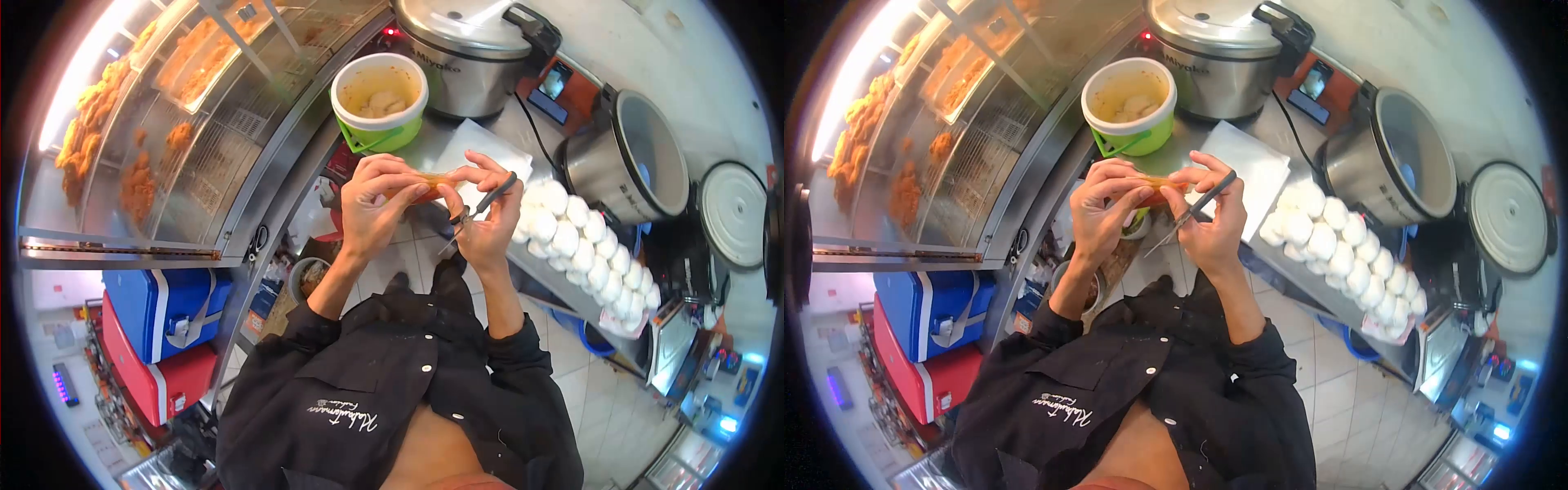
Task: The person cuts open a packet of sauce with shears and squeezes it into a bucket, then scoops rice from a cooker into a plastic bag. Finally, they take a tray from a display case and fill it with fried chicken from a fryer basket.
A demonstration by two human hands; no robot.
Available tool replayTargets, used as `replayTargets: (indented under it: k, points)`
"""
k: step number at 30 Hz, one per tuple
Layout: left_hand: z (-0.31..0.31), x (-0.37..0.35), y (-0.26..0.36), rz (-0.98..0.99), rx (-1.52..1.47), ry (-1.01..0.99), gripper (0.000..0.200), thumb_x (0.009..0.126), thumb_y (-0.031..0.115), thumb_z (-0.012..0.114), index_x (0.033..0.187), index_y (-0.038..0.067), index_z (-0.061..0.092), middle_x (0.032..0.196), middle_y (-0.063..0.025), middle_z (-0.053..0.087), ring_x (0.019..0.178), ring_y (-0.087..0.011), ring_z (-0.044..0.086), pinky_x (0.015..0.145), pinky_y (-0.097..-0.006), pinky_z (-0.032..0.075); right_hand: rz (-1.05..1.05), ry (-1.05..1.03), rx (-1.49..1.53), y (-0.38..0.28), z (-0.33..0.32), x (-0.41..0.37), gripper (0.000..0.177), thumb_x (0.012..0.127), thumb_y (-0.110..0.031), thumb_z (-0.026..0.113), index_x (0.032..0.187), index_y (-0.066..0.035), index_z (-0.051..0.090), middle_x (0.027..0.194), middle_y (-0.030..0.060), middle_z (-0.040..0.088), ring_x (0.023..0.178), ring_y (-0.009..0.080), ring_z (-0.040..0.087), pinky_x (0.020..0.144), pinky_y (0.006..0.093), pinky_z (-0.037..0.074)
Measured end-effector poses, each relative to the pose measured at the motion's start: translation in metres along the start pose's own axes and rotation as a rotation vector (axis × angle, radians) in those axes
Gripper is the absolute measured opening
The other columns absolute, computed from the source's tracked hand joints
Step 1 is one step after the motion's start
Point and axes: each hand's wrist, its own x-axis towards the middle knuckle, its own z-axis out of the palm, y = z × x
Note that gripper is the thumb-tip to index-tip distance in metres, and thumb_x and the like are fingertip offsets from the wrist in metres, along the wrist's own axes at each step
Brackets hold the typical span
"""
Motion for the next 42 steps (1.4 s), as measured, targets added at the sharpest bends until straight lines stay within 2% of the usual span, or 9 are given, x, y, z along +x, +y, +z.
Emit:
replayTargets:
  k: [8,14,21,25,28,30,31,38,42]
  points:
    - [0.046,0.045,-0.016,-0.119,0.038,0.200,0.012,0.079,0.007,0.079,0.091,0.006,0.079,0.093,-0.0052,0.071,0.100,-0.0204,0.062,0.090,-0.0336,0.047,-0.053,-0.059,0.117,0.062,-0.006,0.060,0.035,0.084,0.002,0.074,0.101,-0.006,0.044,0.098,0.0122,0.066,0.114,0.0246,0.059,0.096,0.0404,0.046]
    - [0.055,0.071,-0.024,-0.160,0.012,0.269,0.014,0.078,0.005,0.079,0.092,0.006,0.079,0.093,-0.0048,0.071,0.101,-0.0196,0.061,0.092,-0.0328,0.046,-0.108,0.016,0.115,0.087,0.001,0.091,0.034,0.085,0.003,0.072,0.102,-0.007,0.043,0.095,0.0096,0.065,0.113,0.0259,0.058,0.101,0.0470,0.043]
    - [0.041,0.096,-0.049,-0.231,-0.134,0.260,0.015,0.078,0.001,0.079,0.092,0.002,0.078,0.096,-0.0075,0.071,0.101,-0.0186,0.062,0.092,-0.0323,0.046,0.138,0.056,0.323,0.108,0.024,0.103,0.040,0.084,0.005,0.072,0.105,-0.007,0.039,0.093,0.0104,0.062,0.112,0.0269,0.057,0.100,0.0413,0.042]
    - [0.034,0.105,-0.063,-0.236,-0.188,0.196,0.015,0.078,-0.003,0.079,0.093,0.000,0.077,0.096,-0.0096,0.071,0.101,-0.0198,0.062,0.091,-0.0327,0.047,0.278,0.111,0.374,0.109,0.028,0.105,0.047,0.082,0.003,0.076,0.107,-0.008,0.037,0.101,0.0128,0.063,0.115,0.0278,0.057,0.105,0.0460,0.041]
    - [0.030,0.109,-0.072,-0.270,-0.264,0.127,0.015,0.078,-0.003,0.078,0.093,0.000,0.077,0.097,-0.0092,0.071,0.102,-0.0194,0.061,0.093,-0.0325,0.046,0.346,0.018,0.348,0.109,0.019,0.115,0.049,0.082,0.003,0.076,0.107,-0.008,0.036,0.106,0.0140,0.063,0.115,0.0263,0.059,0.102,0.0425,0.046]
    - [0.030,0.111,-0.075,-0.284,-0.288,0.100,0.015,0.079,-0.003,0.078,0.094,0.000,0.077,0.096,-0.0090,0.071,0.102,-0.0194,0.060,0.094,-0.0330,0.046,0.517,-0.149,0.669,0.119,0.013,0.112,0.049,0.084,0.005,0.074,0.104,-0.012,0.032,0.111,0.0177,0.065,0.114,0.0258,0.062,0.098,0.0374,0.050]
    - [0.029,0.112,-0.076,-0.281,-0.288,0.088,0.015,0.079,-0.003,0.078,0.093,0.000,0.077,0.097,-0.0091,0.071,0.102,-0.0198,0.060,0.094,-0.0335,0.045,0.470,-0.098,0.602,0.121,0.016,0.112,0.048,0.085,0.007,0.072,0.102,-0.013,0.032,0.104,0.0162,0.067,0.103,0.0221,0.067,0.090,0.0325,0.053]
    - [0.022,0.114,-0.085,-0.250,-0.386,0.100,0.018,0.079,-0.002,0.078,0.096,-0.001,0.074,0.103,-0.0104,0.071,0.115,-0.0246,0.059,0.103,-0.0392,0.043,0.528,-0.089,0.640,0.110,0.019,0.126,0.046,0.082,0.009,0.073,0.102,-0.009,0.036,0.090,0.0122,0.067,0.087,0.0183,0.070,0.080,0.0293,0.057]
    - [0.011,0.119,-0.073,-0.263,-0.619,0.109,0.038,0.077,0.000,0.080,0.113,-0.002,0.067,0.111,-0.0131,0.069,0.117,-0.0270,0.060,0.106,-0.0427,0.041,0.498,-0.150,0.769,0.107,0.024,0.140,0.045,0.084,0.009,0.072,0.101,-0.009,0.035,0.090,0.0130,0.068,0.087,0.0181,0.070,0.079,0.0306,0.059]
